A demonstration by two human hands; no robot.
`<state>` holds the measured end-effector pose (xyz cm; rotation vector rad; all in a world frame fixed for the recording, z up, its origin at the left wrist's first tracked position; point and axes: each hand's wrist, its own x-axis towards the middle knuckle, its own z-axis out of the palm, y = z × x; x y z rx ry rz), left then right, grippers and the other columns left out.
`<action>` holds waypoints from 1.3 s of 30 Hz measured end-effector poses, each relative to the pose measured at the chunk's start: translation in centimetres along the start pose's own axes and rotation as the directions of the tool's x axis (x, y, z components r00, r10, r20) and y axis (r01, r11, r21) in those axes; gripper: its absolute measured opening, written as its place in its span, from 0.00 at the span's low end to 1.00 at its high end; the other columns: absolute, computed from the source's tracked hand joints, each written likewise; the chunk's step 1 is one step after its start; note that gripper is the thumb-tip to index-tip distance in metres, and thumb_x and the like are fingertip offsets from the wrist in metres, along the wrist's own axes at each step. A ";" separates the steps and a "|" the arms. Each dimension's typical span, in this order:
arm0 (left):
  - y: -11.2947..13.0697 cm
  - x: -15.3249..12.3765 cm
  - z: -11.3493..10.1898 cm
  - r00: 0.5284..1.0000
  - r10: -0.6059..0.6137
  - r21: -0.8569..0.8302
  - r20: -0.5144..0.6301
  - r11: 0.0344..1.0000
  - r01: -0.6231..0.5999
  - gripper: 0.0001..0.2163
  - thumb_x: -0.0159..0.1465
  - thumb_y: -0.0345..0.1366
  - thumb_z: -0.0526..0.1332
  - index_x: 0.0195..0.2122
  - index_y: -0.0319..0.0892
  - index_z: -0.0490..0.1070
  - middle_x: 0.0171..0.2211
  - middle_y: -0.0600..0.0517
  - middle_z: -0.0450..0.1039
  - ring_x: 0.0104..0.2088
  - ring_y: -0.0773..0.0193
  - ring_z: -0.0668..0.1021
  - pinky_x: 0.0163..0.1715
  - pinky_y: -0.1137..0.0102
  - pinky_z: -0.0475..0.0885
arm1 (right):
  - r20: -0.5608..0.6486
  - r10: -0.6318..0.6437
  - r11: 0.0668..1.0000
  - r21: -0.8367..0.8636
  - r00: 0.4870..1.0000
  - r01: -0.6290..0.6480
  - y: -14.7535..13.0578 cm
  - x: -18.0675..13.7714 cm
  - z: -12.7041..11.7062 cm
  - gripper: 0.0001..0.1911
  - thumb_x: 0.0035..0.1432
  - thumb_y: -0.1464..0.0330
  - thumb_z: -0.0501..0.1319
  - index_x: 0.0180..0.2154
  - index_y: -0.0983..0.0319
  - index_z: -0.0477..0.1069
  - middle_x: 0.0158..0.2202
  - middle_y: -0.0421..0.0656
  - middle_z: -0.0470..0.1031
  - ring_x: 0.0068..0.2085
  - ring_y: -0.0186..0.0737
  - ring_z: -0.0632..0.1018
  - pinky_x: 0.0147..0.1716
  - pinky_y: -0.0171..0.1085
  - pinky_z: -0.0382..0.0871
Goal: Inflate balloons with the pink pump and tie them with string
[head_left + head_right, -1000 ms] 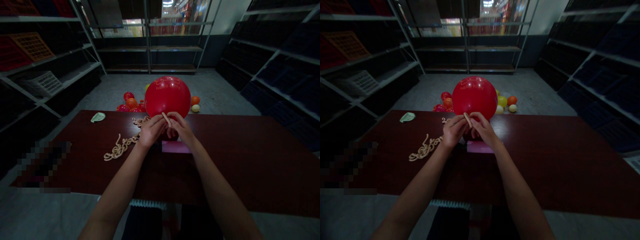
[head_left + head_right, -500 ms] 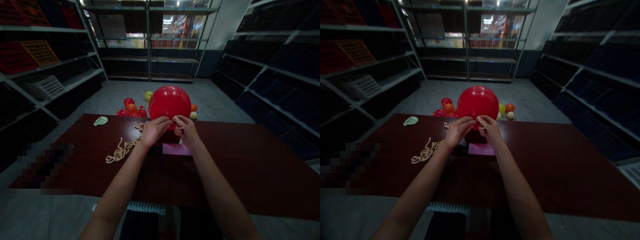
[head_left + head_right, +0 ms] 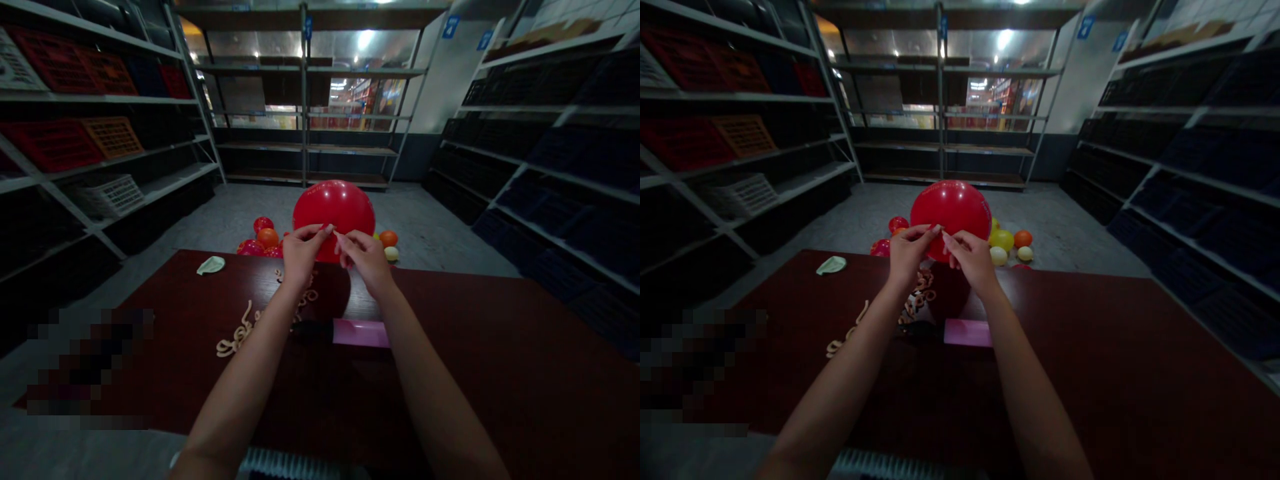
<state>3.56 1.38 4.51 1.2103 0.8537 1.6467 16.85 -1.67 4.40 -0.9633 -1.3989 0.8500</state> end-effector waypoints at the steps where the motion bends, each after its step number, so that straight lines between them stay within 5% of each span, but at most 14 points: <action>1: 0.1 0.2 0.1 0.997 -0.074 -0.045 -0.031 0.996 0.072 0.10 0.54 0.41 0.72 0.31 0.40 0.81 0.25 0.52 0.78 0.23 0.71 0.75 0.24 0.75 0.68 | -0.001 -0.014 1.000 -0.028 1.000 0.014 0.2 0.2 0.2 0.20 0.59 0.50 0.62 0.29 0.60 0.73 0.23 0.37 0.73 0.20 0.29 0.69 0.20 0.31 0.60; 5: -0.1 0.9 0.0 0.941 -0.333 -0.229 -0.056 0.922 0.313 0.11 0.52 0.40 0.74 0.32 0.38 0.80 0.25 0.52 0.78 0.20 0.73 0.72 0.16 0.78 0.59 | 0.003 -0.070 0.980 -0.185 0.998 0.069 1.5 0.6 0.6 0.17 0.62 0.54 0.60 0.37 0.59 0.79 0.30 0.41 0.79 0.27 0.35 0.75 0.27 0.34 0.68; 9: -0.9 1.5 -0.2 0.889 -0.457 -0.377 0.015 0.821 0.428 0.08 0.52 0.34 0.73 0.32 0.38 0.80 0.30 0.48 0.80 0.27 0.70 0.78 0.24 0.78 0.70 | 0.030 -0.105 0.927 -0.360 0.994 0.109 2.0 0.4 0.2 0.14 0.62 0.58 0.61 0.42 0.58 0.80 0.37 0.43 0.82 0.34 0.40 0.79 0.37 0.39 0.71; 13: -1.5 0.9 0.5 0.879 -0.477 -0.371 0.009 0.815 0.446 0.08 0.52 0.34 0.73 0.31 0.38 0.81 0.32 0.48 0.81 0.30 0.67 0.80 0.30 0.74 0.73 | 0.021 -0.150 0.772 -0.623 0.989 0.130 1.6 0.1 0.6 0.13 0.61 0.59 0.64 0.43 0.58 0.80 0.38 0.45 0.82 0.34 0.42 0.78 0.37 0.40 0.68; 16: -1.9 0.0 1.3 0.910 -0.415 -0.332 0.022 0.856 0.398 0.07 0.54 0.36 0.72 0.32 0.39 0.81 0.34 0.48 0.82 0.34 0.65 0.81 0.33 0.71 0.75 | -0.047 -0.226 0.577 -0.811 0.973 0.095 1.3 -0.3 1.4 0.10 0.59 0.60 0.65 0.38 0.59 0.79 0.35 0.48 0.81 0.36 0.47 0.78 0.38 0.42 0.66; 18: -2.4 -0.4 1.7 0.942 -0.332 -0.301 0.054 0.894 0.333 0.07 0.56 0.37 0.71 0.33 0.39 0.80 0.35 0.47 0.82 0.36 0.64 0.81 0.38 0.69 0.75 | -0.090 -0.262 0.528 -0.847 0.961 0.064 1.3 -0.4 1.8 0.09 0.61 0.61 0.63 0.34 0.59 0.78 0.31 0.48 0.80 0.35 0.46 0.78 0.38 0.42 0.64; 21: -3.4 -0.1 1.4 0.979 -0.193 -0.182 0.064 0.962 0.202 0.08 0.60 0.41 0.68 0.35 0.41 0.79 0.36 0.48 0.81 0.37 0.64 0.80 0.40 0.67 0.75 | -0.067 -0.235 0.649 -0.753 0.970 0.106 1.4 -0.2 1.3 0.13 0.66 0.63 0.58 0.31 0.57 0.76 0.29 0.45 0.79 0.32 0.43 0.77 0.36 0.40 0.63; 26: -4.4 1.7 -0.2 0.990 0.142 0.180 0.021 0.973 -0.144 0.10 0.63 0.44 0.66 0.33 0.43 0.77 0.33 0.50 0.77 0.36 0.64 0.77 0.38 0.67 0.72 | -0.007 -0.095 0.949 -0.302 0.995 0.088 1.1 0.6 -0.6 0.16 0.65 0.58 0.56 0.30 0.59 0.73 0.27 0.40 0.74 0.30 0.37 0.74 0.32 0.36 0.65; 29: -3.7 1.6 -0.8 0.892 0.434 0.440 0.130 0.781 -0.444 0.07 0.63 0.41 0.67 0.32 0.44 0.77 0.35 0.49 0.76 0.40 0.60 0.76 0.42 0.63 0.70 | -0.089 0.015 1.000 -0.012 0.996 -0.016 1.3 1.1 -1.3 0.17 0.62 0.57 0.59 0.25 0.59 0.68 0.24 0.39 0.70 0.28 0.34 0.71 0.29 0.34 0.65; 31: -2.8 1.1 -1.0 0.760 0.545 0.539 0.354 0.545 -0.642 0.03 0.64 0.37 0.66 0.35 0.45 0.78 0.39 0.48 0.77 0.44 0.57 0.75 0.46 0.60 0.68 | -0.156 0.085 0.992 0.106 0.984 -0.069 1.8 1.4 -1.6 0.17 0.60 0.58 0.61 0.23 0.59 0.66 0.22 0.38 0.69 0.25 0.32 0.70 0.26 0.33 0.64; 34: -1.7 0.1 -1.2 0.500 0.520 0.451 0.692 0.229 -0.862 0.06 0.67 0.34 0.61 0.41 0.46 0.78 0.42 0.48 0.79 0.44 0.57 0.76 0.46 0.61 0.66 | -0.210 0.173 0.981 0.130 0.962 -0.148 3.2 1.8 -2.3 0.18 0.56 0.55 0.65 0.23 0.59 0.68 0.21 0.37 0.69 0.23 0.30 0.68 0.22 0.32 0.61; 36: -1.2 -0.3 -1.2 0.381 0.495 0.371 0.781 0.123 -0.921 0.07 0.68 0.32 0.59 0.43 0.45 0.77 0.41 0.49 0.79 0.41 0.59 0.77 0.42 0.62 0.66 | -0.192 0.224 0.972 0.120 0.955 -0.204 4.1 2.0 -2.8 0.18 0.52 0.53 0.67 0.23 0.59 0.70 0.21 0.37 0.69 0.22 0.31 0.68 0.19 0.32 0.59; 39: -0.8 -0.5 -0.9 0.367 0.458 0.343 0.810 0.137 -0.929 0.08 0.69 0.32 0.58 0.43 0.43 0.77 0.46 0.48 0.79 0.40 0.61 0.79 0.40 0.64 0.66 | -0.138 0.280 0.957 0.123 0.950 -0.264 4.8 2.2 -3.5 0.19 0.47 0.51 0.70 0.25 0.59 0.72 0.20 0.37 0.69 0.20 0.31 0.67 0.16 0.32 0.57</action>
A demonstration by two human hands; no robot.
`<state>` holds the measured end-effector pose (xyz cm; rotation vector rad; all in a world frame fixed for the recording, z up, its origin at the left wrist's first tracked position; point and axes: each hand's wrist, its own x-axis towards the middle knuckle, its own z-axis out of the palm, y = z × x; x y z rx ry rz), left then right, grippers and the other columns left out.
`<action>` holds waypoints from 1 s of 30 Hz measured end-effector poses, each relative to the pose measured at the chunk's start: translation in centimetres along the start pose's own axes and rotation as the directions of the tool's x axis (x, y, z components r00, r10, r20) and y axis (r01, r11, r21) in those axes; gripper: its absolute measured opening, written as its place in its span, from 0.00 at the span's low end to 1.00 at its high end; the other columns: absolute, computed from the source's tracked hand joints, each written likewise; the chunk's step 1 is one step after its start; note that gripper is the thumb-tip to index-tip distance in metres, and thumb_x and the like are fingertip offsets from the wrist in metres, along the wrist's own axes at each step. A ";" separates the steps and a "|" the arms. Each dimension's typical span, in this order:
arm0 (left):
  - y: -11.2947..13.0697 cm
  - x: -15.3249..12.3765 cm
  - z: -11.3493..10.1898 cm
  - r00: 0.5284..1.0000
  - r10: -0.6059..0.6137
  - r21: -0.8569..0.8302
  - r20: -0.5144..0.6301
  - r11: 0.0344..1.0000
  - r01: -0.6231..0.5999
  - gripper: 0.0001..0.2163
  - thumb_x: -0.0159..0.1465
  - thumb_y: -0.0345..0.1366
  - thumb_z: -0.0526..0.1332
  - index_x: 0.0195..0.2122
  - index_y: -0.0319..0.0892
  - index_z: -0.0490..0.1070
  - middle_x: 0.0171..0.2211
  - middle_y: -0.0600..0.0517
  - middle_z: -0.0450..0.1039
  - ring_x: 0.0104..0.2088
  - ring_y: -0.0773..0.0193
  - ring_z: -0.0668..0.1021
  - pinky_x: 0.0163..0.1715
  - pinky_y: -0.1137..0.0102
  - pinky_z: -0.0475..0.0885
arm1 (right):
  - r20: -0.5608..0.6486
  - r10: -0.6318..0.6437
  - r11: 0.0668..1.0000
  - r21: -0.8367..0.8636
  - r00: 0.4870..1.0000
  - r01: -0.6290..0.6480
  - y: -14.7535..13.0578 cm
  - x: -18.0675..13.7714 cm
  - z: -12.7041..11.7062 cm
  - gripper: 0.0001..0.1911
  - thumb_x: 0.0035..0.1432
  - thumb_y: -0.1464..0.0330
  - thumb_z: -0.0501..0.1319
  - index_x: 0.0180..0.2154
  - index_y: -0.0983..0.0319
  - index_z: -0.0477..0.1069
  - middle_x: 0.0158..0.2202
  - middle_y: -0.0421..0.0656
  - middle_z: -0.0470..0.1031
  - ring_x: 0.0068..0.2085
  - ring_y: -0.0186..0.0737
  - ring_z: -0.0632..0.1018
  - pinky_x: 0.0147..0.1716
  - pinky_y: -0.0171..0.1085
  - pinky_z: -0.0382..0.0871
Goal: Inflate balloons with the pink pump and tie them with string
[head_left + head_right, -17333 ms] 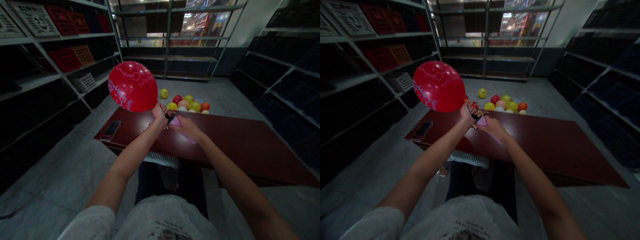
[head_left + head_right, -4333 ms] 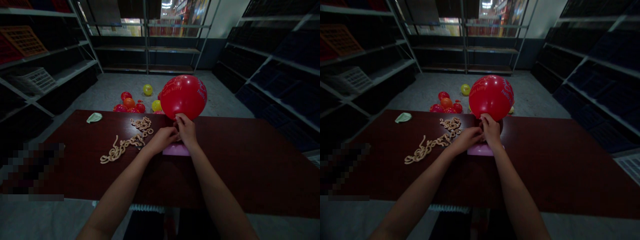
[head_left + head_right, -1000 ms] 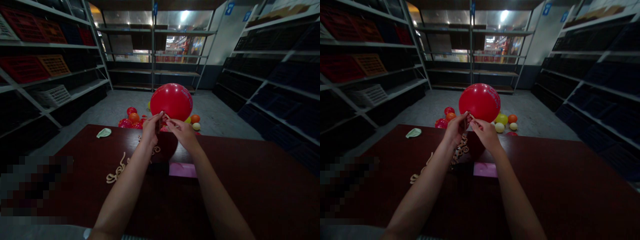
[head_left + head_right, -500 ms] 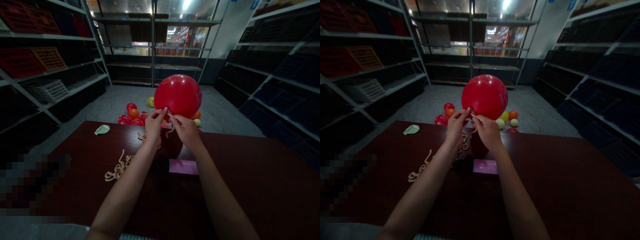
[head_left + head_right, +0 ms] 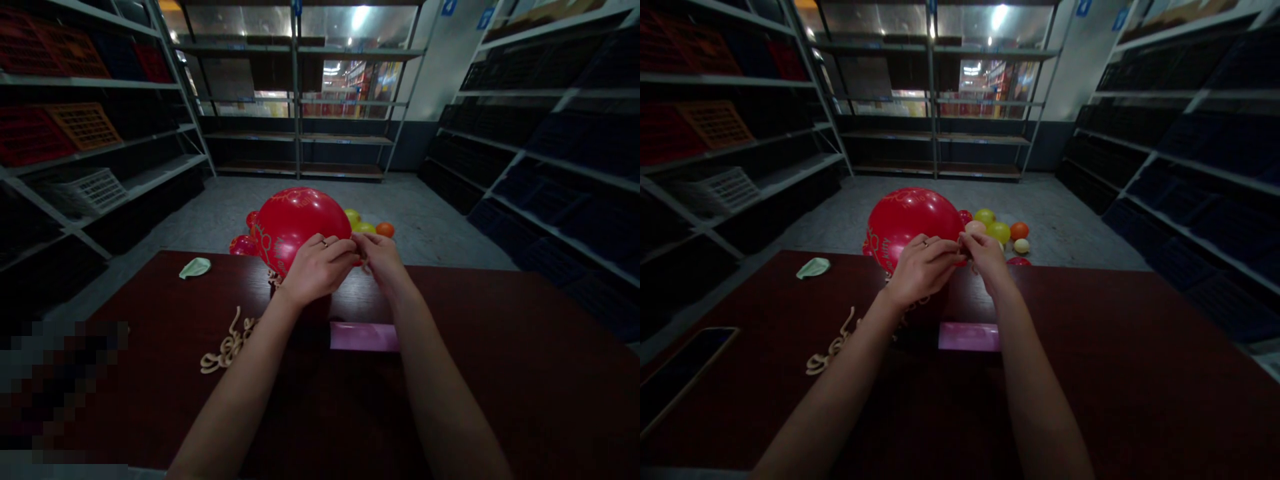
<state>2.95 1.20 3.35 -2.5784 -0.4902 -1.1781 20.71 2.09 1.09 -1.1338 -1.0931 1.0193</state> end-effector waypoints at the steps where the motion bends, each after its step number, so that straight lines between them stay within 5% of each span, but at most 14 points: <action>1: 0.1 0.1 -0.1 1.000 -0.026 -0.048 0.017 0.999 0.026 0.08 0.69 0.32 0.58 0.43 0.43 0.76 0.48 0.47 0.79 0.42 0.60 0.79 0.40 0.64 0.66 | 0.011 0.024 1.000 -0.004 1.000 -0.024 -0.1 0.0 -0.2 0.19 0.47 0.51 0.70 0.26 0.59 0.72 0.19 0.36 0.69 0.18 0.30 0.66 0.15 0.32 0.54; 5: 0.0 0.5 -0.4 0.982 -0.182 -0.362 0.046 0.913 0.186 0.06 0.69 0.32 0.58 0.42 0.44 0.74 0.46 0.48 0.80 0.45 0.61 0.80 0.43 0.66 0.69 | 0.083 0.107 0.994 -0.036 0.991 -0.104 -1.4 -1.0 -0.8 0.17 0.53 0.53 0.67 0.26 0.59 0.71 0.17 0.35 0.66 0.15 0.28 0.60 0.13 0.33 0.45; 11: -0.2 0.7 -0.7 0.904 -0.423 -0.620 0.063 0.693 0.368 0.05 0.70 0.34 0.56 0.44 0.43 0.70 0.38 0.49 0.79 0.38 0.63 0.80 0.42 0.67 0.72 | 0.253 0.001 0.999 -0.040 0.967 0.009 -3.5 -2.4 -1.0 0.16 0.59 0.57 0.63 0.23 0.57 0.72 0.22 0.39 0.72 0.25 0.33 0.71 0.27 0.35 0.65; 16: 0.5 1.4 -1.8 0.853 -0.507 -0.394 0.125 0.764 0.511 0.10 0.72 0.33 0.51 0.50 0.42 0.67 0.35 0.50 0.77 0.35 0.62 0.78 0.40 0.64 0.71 | 0.268 -0.051 0.994 -0.083 0.962 0.076 -3.7 -2.5 -0.1 0.16 0.58 0.57 0.62 0.24 0.59 0.73 0.24 0.39 0.73 0.26 0.32 0.71 0.28 0.35 0.64; 21: 1.5 2.1 -2.8 0.902 -0.405 -0.131 0.151 0.896 0.425 0.11 0.68 0.29 0.53 0.51 0.38 0.67 0.44 0.44 0.76 0.41 0.58 0.77 0.43 0.60 0.70 | 0.222 -0.148 0.974 -0.136 0.964 0.181 -4.9 -3.3 0.7 0.14 0.57 0.57 0.63 0.27 0.59 0.74 0.26 0.38 0.73 0.28 0.33 0.72 0.28 0.34 0.66; 30: 1.2 2.1 -3.5 0.905 -0.414 -0.152 0.100 0.893 0.425 0.06 0.72 0.36 0.53 0.41 0.40 0.65 0.39 0.46 0.74 0.36 0.61 0.75 0.38 0.64 0.68 | 0.203 -0.270 0.933 -0.188 0.941 0.308 -7.7 -5.1 1.0 0.17 0.63 0.57 0.59 0.26 0.59 0.73 0.27 0.40 0.75 0.29 0.34 0.73 0.27 0.34 0.66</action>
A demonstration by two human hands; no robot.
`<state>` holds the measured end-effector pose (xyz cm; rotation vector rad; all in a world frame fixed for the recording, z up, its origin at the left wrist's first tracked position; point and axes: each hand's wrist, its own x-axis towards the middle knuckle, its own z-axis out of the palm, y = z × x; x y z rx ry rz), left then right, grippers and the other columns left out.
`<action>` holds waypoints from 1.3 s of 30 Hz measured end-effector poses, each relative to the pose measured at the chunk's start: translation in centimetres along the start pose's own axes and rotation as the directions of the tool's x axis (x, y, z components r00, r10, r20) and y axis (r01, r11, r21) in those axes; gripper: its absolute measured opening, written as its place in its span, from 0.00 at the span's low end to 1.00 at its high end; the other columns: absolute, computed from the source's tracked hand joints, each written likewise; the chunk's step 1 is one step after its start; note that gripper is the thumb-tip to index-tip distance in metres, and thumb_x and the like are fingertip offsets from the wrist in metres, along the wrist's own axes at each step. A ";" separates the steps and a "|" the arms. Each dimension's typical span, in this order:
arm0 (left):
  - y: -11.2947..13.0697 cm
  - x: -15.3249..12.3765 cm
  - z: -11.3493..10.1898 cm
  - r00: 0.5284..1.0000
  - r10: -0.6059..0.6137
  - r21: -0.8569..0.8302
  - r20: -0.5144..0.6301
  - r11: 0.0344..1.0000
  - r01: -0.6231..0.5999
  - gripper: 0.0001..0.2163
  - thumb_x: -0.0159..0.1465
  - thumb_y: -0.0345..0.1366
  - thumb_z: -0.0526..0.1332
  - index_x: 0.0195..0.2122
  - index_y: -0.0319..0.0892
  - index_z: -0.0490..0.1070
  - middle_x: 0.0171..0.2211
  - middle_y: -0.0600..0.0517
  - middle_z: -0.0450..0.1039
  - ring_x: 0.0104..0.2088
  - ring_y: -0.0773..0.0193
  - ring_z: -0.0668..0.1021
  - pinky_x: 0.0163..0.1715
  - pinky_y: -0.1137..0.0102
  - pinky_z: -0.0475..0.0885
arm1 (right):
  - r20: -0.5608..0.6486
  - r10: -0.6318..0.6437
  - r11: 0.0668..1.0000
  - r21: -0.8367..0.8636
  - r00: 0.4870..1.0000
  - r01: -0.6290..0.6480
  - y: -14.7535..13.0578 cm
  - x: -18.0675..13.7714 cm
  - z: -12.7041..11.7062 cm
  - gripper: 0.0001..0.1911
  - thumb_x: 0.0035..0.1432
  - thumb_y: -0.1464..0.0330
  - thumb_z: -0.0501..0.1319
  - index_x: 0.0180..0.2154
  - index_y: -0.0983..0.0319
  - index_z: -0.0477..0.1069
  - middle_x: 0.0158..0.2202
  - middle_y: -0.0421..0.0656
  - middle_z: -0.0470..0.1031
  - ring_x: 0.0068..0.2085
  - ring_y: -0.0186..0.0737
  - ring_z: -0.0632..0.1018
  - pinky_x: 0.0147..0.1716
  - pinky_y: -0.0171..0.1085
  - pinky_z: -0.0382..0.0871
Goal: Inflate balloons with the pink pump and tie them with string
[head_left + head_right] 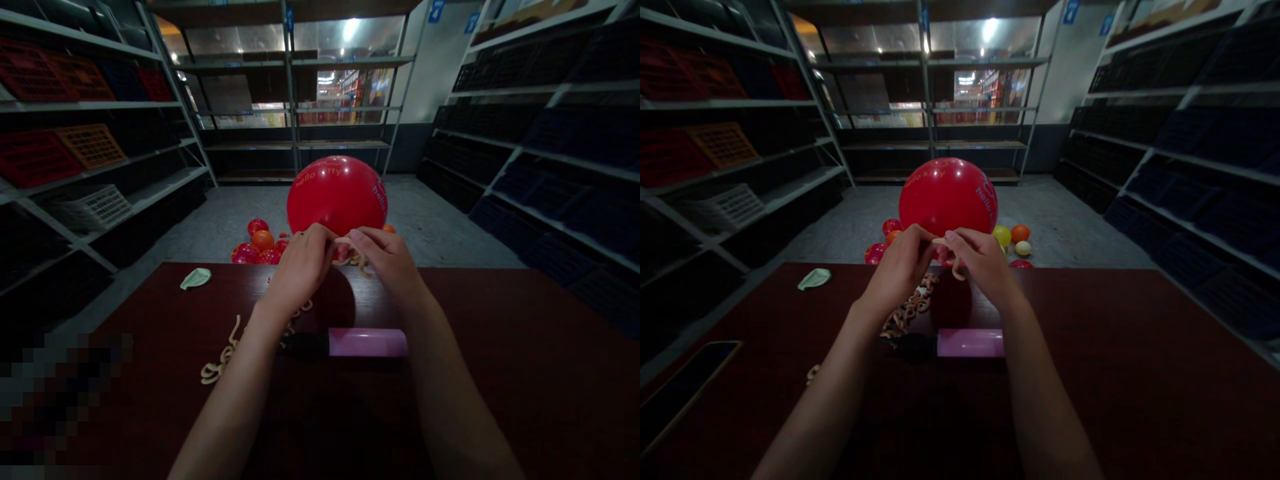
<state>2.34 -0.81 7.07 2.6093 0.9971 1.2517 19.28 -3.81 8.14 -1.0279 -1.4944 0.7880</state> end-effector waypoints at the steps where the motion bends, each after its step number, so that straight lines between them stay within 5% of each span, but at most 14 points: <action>1: -0.1 0.0 0.0 1.000 -0.009 -0.038 -0.003 0.999 0.008 0.06 0.72 0.36 0.53 0.40 0.41 0.65 0.38 0.47 0.74 0.36 0.62 0.75 0.38 0.64 0.68 | 0.003 0.005 1.000 0.010 1.000 -0.005 0.2 0.1 0.0 0.16 0.62 0.58 0.59 0.27 0.59 0.74 0.27 0.40 0.75 0.28 0.34 0.73 0.27 0.34 0.67; 7: -1.0 0.0 0.6 0.995 -0.088 -0.327 -0.041 0.942 0.070 0.04 0.71 0.34 0.53 0.37 0.43 0.63 0.34 0.50 0.72 0.34 0.65 0.74 0.35 0.67 0.68 | 0.068 0.047 0.996 0.073 0.997 -0.052 1.7 0.4 -0.8 0.08 0.59 0.62 0.63 0.37 0.58 0.76 0.29 0.39 0.76 0.32 0.36 0.77 0.38 0.40 0.71; 11: -1.2 0.0 1.1 0.986 -0.157 -0.469 -0.054 0.876 0.114 0.06 0.70 0.35 0.55 0.35 0.43 0.62 0.31 0.52 0.70 0.31 0.66 0.72 0.33 0.69 0.67 | 0.154 0.063 0.997 0.032 0.986 -0.069 2.3 0.4 -1.4 0.14 0.59 0.65 0.62 0.48 0.57 0.71 0.32 0.40 0.78 0.37 0.38 0.78 0.42 0.42 0.71; 20: -1.2 0.1 2.3 0.972 -0.234 -0.725 0.004 0.669 0.164 0.11 0.67 0.43 0.62 0.33 0.42 0.67 0.32 0.52 0.72 0.32 0.67 0.72 0.35 0.70 0.68 | 0.063 0.039 0.958 -0.287 0.997 -0.019 2.3 -0.1 -0.2 0.10 0.61 0.68 0.55 0.42 0.59 0.73 0.41 0.44 0.78 0.42 0.42 0.77 0.44 0.43 0.69; 30: -1.5 0.6 1.5 0.968 -0.248 -0.673 -0.027 0.721 0.166 0.09 0.63 0.44 0.66 0.32 0.47 0.81 0.28 0.51 0.76 0.31 0.65 0.73 0.34 0.67 0.70 | -0.014 -0.015 0.996 -0.085 1.000 0.013 1.6 0.6 0.9 0.08 0.55 0.64 0.62 0.33 0.58 0.79 0.35 0.42 0.81 0.39 0.42 0.80 0.43 0.44 0.72; 39: -1.3 0.5 1.0 0.974 -0.224 -0.606 -0.026 0.779 0.163 0.10 0.67 0.41 0.61 0.42 0.48 0.81 0.32 0.50 0.79 0.34 0.63 0.77 0.36 0.65 0.74 | -0.079 0.020 0.995 0.096 0.997 -0.012 2.1 0.6 3.0 0.09 0.48 0.66 0.67 0.35 0.59 0.79 0.38 0.42 0.83 0.40 0.42 0.83 0.46 0.45 0.76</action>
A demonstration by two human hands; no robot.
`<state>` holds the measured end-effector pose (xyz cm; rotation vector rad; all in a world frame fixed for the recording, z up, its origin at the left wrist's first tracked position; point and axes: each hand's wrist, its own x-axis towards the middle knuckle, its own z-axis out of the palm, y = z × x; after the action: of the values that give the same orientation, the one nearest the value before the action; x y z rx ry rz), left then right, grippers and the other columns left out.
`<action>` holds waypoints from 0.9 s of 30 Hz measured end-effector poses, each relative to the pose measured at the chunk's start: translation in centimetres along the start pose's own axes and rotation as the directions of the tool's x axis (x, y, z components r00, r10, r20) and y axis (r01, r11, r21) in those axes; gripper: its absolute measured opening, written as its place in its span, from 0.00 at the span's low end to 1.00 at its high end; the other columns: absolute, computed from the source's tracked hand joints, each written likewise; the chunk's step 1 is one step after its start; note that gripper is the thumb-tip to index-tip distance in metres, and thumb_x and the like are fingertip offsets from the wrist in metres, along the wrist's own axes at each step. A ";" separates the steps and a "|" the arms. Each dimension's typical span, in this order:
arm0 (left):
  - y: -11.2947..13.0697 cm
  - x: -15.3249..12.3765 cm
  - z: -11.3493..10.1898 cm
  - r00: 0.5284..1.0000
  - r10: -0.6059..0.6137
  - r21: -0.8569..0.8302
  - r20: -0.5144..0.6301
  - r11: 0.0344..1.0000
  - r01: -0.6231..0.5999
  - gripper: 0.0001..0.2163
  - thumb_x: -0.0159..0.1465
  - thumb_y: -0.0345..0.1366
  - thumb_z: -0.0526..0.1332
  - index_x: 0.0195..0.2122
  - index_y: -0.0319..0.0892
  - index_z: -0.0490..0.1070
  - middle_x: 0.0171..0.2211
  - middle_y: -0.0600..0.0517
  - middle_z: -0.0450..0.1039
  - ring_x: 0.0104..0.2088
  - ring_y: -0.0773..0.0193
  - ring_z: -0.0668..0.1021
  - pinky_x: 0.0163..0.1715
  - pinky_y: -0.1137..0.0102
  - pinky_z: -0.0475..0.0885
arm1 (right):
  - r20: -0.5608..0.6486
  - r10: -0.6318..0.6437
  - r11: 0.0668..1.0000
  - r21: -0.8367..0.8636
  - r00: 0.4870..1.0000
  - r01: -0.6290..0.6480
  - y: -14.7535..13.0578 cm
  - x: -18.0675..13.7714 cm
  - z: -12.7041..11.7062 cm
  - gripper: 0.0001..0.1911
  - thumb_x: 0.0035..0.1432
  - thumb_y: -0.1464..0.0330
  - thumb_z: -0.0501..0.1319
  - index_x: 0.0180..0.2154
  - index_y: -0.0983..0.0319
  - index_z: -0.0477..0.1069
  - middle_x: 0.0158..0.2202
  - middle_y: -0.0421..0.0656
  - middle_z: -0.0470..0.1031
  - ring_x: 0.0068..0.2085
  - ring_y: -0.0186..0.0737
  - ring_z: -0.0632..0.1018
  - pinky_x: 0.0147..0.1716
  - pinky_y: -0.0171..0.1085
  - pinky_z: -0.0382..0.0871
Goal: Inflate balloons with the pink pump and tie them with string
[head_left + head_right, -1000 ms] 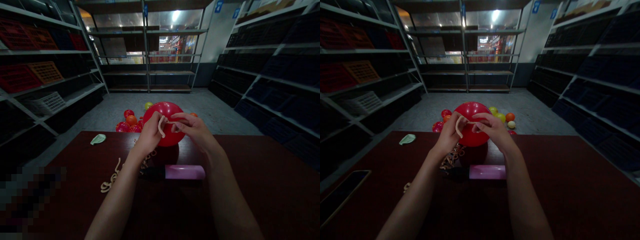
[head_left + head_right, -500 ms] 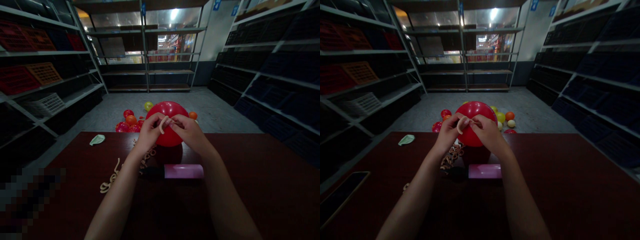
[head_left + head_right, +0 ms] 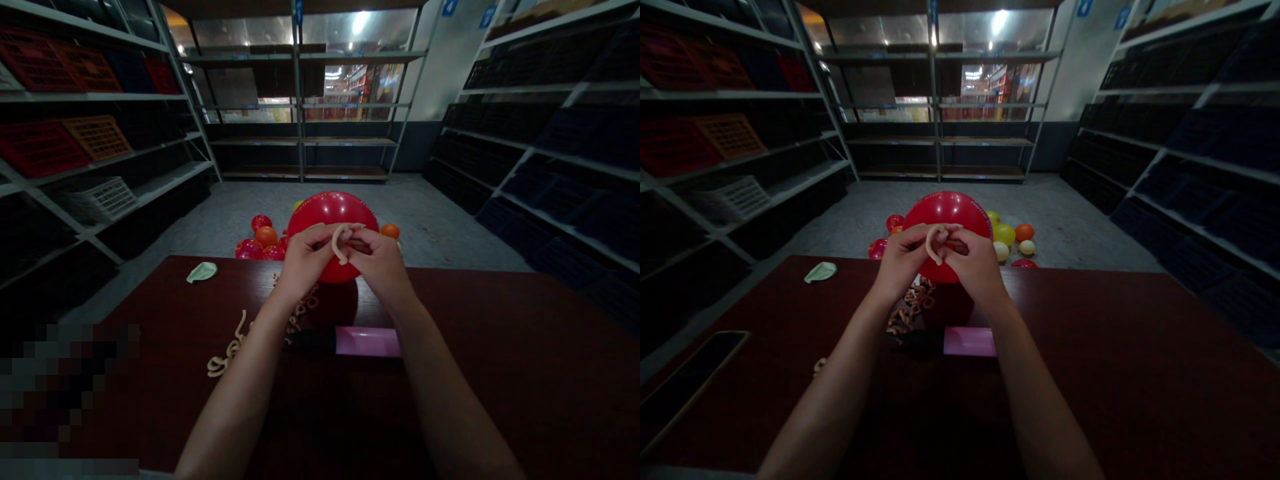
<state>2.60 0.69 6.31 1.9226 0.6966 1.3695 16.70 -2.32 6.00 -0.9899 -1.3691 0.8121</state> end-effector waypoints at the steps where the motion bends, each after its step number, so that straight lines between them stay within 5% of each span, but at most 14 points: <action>1: 0.1 0.0 0.2 1.000 -0.015 -0.004 -0.021 1.000 0.015 0.10 0.68 0.41 0.60 0.45 0.47 0.80 0.32 0.50 0.78 0.32 0.64 0.77 0.34 0.66 0.74 | -0.003 -0.007 1.000 -0.008 1.000 0.007 0.0 0.0 0.1 0.08 0.49 0.66 0.67 0.35 0.59 0.79 0.37 0.42 0.83 0.40 0.42 0.83 0.46 0.45 0.77; 5: -0.1 0.2 1.1 0.979 -0.104 -0.047 -0.173 0.994 0.097 0.13 0.69 0.40 0.59 0.52 0.45 0.71 0.26 0.55 0.71 0.25 0.69 0.72 0.27 0.71 0.70 | -0.012 -0.045 0.998 -0.043 0.999 0.045 0.0 -0.2 0.4 0.08 0.51 0.67 0.67 0.36 0.58 0.80 0.38 0.41 0.83 0.41 0.41 0.83 0.47 0.44 0.76; 8: -0.6 0.4 1.6 0.951 -0.162 -0.114 -0.262 0.984 0.136 0.10 0.67 0.42 0.62 0.45 0.44 0.67 0.23 0.59 0.63 0.22 0.71 0.67 0.24 0.74 0.66 | -0.021 -0.056 0.996 -0.069 0.998 0.055 0.3 -0.3 0.5 0.08 0.52 0.67 0.66 0.37 0.58 0.80 0.38 0.42 0.83 0.41 0.41 0.83 0.47 0.44 0.76; 13: -1.0 0.5 1.4 0.946 -0.227 -0.161 -0.231 0.968 0.193 0.19 0.70 0.51 0.54 0.27 0.43 0.64 0.22 0.55 0.64 0.24 0.69 0.69 0.25 0.72 0.68 | -0.053 -0.083 0.972 -0.224 0.995 0.069 0.2 -0.5 0.7 0.05 0.53 0.67 0.65 0.34 0.58 0.79 0.35 0.42 0.83 0.38 0.41 0.82 0.44 0.44 0.76; 17: -0.9 0.3 1.2 0.954 -0.257 -0.223 -0.152 0.950 0.220 0.24 0.71 0.53 0.49 0.30 0.42 0.74 0.23 0.50 0.71 0.30 0.65 0.77 0.30 0.68 0.72 | -0.070 -0.073 0.977 -0.203 0.995 0.058 -0.2 -0.4 0.4 0.05 0.53 0.67 0.65 0.33 0.57 0.78 0.35 0.42 0.82 0.38 0.41 0.82 0.44 0.44 0.76; 27: -0.4 0.0 0.8 0.999 0.052 0.014 -0.012 0.999 -0.052 0.11 0.67 0.33 0.60 0.48 0.45 0.79 0.46 0.47 0.80 0.46 0.62 0.79 0.51 0.62 0.73 | -0.220 -0.097 0.987 -0.144 0.971 0.066 -0.2 -0.2 0.1 0.04 0.51 0.68 0.63 0.32 0.58 0.75 0.35 0.42 0.82 0.39 0.42 0.81 0.47 0.44 0.75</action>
<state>3.37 0.76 5.76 1.9571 0.6671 1.4125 16.61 -2.53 6.08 -1.0895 -1.2705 0.5316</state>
